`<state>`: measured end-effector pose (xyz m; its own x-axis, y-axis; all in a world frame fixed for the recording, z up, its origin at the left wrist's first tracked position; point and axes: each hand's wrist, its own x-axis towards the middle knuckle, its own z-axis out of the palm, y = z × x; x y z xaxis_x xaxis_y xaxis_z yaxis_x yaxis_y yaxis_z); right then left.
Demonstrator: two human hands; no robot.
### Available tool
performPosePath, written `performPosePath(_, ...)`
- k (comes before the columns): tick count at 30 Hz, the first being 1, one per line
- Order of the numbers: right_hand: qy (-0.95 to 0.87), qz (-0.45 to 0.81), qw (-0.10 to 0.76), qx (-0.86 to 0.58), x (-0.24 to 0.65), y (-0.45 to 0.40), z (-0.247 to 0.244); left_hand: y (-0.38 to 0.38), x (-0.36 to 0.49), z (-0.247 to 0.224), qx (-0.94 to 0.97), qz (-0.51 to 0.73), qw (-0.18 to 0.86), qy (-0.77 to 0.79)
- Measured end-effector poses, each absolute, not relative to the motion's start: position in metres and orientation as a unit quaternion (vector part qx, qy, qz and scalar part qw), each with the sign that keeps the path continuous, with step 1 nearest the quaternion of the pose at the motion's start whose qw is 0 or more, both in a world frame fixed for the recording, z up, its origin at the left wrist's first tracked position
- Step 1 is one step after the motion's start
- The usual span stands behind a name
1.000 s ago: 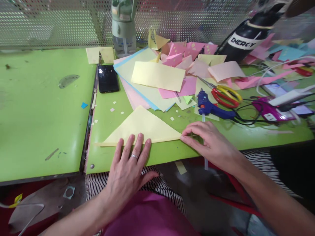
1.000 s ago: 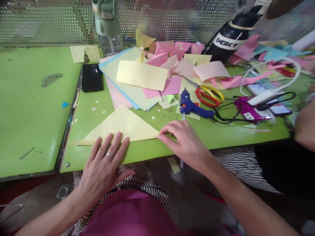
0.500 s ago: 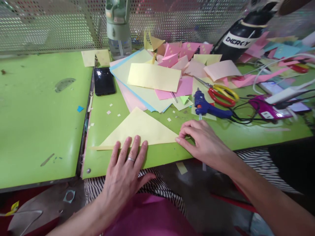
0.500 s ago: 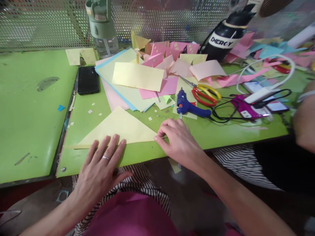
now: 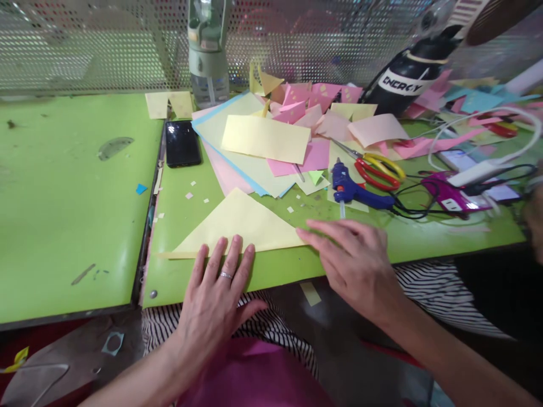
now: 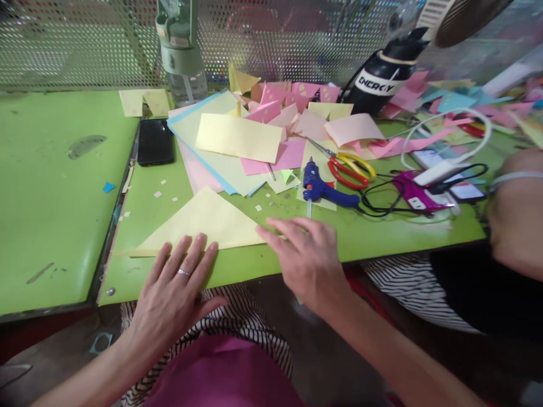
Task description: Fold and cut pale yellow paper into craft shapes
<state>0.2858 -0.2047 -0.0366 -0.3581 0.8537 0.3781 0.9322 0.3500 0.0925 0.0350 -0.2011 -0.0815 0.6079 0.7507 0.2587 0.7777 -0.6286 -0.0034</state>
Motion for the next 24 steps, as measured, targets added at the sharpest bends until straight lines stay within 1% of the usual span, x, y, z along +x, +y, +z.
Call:
performPosePath(3,-0.840,-0.141,0.163,-0.497,0.266,-0.217,-0.041,-0.201,0.035,-0.082,-0.895,-0.113,0.054,-0.429)
performPosePath(6,-0.850,-0.122,0.164,-0.485,0.250,-0.223,-0.053,-0.202,0.035,-0.083,-0.895,-0.115,0.049,-0.429)
performPosePath(13,-0.854,-0.105,0.139,-0.489,0.247,-0.225,-0.073,-0.203,0.035,-0.083,-0.891,-0.140,0.037,-0.430)
performPosePath(17,-0.855,-0.117,0.155,-0.480,0.255,-0.229,-0.073,-0.203,0.036,-0.082,-0.891,-0.150,0.039,-0.426)
performPosePath(24,-0.829,-0.118,0.167,-0.520,0.257,-0.235,-0.072,-0.204,0.036,-0.075,-0.894,-0.132,0.034,-0.427)
